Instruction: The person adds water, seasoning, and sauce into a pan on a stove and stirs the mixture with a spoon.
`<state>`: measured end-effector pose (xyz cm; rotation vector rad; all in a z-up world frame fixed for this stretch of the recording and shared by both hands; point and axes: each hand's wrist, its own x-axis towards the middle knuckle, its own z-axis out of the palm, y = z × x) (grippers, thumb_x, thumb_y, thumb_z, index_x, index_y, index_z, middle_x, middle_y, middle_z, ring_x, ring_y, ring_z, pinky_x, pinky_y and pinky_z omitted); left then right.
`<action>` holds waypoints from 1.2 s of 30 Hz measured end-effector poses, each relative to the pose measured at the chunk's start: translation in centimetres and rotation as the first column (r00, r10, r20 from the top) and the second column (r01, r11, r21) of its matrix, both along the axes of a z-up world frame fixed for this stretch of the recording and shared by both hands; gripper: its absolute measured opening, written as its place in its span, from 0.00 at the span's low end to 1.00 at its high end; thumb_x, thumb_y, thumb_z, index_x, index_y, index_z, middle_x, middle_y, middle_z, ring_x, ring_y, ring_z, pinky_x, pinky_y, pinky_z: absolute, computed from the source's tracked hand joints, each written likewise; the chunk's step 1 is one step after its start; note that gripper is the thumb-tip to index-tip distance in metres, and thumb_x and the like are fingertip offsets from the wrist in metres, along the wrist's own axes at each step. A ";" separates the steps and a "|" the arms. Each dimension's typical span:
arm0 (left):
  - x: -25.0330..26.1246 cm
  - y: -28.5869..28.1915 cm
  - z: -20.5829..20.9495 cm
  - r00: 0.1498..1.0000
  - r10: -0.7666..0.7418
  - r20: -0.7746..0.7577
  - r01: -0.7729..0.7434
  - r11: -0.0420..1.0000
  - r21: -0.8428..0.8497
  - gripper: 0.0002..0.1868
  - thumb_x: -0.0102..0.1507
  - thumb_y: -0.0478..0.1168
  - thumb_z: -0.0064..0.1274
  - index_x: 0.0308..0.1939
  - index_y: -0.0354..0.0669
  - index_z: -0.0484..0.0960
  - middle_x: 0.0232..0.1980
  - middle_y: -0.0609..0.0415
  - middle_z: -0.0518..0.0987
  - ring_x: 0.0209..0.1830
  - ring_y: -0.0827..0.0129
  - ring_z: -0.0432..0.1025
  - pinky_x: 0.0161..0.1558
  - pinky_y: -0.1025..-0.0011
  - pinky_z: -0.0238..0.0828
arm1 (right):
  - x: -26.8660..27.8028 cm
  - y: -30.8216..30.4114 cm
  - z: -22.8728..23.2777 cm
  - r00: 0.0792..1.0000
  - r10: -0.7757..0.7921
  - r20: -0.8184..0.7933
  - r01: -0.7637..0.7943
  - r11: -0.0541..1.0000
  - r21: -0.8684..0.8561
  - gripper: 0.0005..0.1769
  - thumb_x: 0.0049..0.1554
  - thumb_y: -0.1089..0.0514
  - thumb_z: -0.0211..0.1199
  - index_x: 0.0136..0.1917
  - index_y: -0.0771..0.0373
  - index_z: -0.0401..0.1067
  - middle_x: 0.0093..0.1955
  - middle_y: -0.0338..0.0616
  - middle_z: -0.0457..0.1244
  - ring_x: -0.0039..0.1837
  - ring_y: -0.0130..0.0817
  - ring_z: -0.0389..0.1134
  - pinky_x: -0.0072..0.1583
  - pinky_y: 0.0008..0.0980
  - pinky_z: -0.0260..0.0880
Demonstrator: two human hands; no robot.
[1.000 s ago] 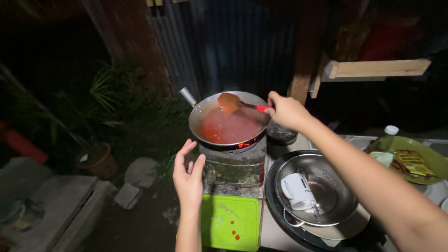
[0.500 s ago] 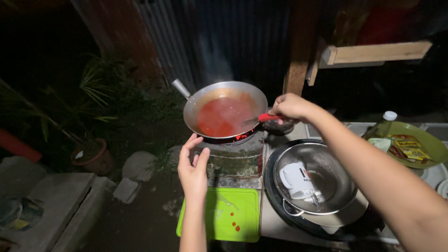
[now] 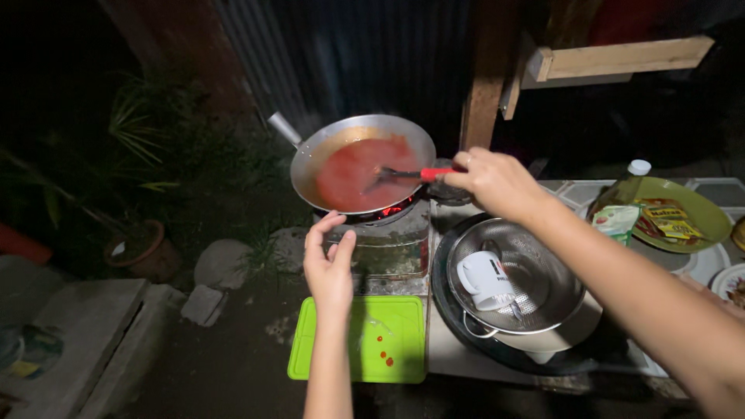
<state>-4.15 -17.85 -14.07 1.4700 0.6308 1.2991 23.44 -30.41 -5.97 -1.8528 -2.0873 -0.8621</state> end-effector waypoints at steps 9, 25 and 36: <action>2.9 -2.4 1.3 0.996 -0.008 -0.089 0.008 1.000 -0.001 0.14 0.61 0.36 0.59 0.50 0.47 0.80 0.68 0.56 0.74 0.68 0.68 0.67 0.63 0.65 0.63 | -2.2 -2.5 0.0 0.978 -0.041 -0.206 0.024 0.996 -0.083 0.40 0.44 0.53 0.71 0.70 0.46 0.68 0.60 0.43 0.65 0.59 0.46 0.63 0.56 0.46 0.66; 29.1 -26.4 1.3 0.882 -0.436 0.178 0.426 0.900 0.096 0.13 0.72 0.45 0.51 0.46 0.36 0.79 0.46 0.46 0.81 0.46 0.67 0.73 0.51 0.69 0.69 | 16.3 -25.9 -9.1 0.183 0.182 -0.966 0.403 0.883 0.243 0.16 0.58 0.54 0.65 0.58 0.61 0.73 0.54 0.37 0.68 0.56 0.33 0.68 0.56 0.33 0.69; 53.6 -45.8 1.1 0.661 -0.699 0.274 0.746 0.652 -0.139 0.34 0.72 0.60 0.40 0.73 0.41 0.68 0.68 0.44 0.74 0.62 0.59 0.70 0.68 0.53 0.54 | 23.1 -49.7 1.5 0.007 0.699 -0.715 0.330 0.674 0.661 0.29 0.68 0.46 0.48 0.77 0.62 0.59 0.83 0.47 0.51 0.83 0.41 0.51 0.78 0.42 0.52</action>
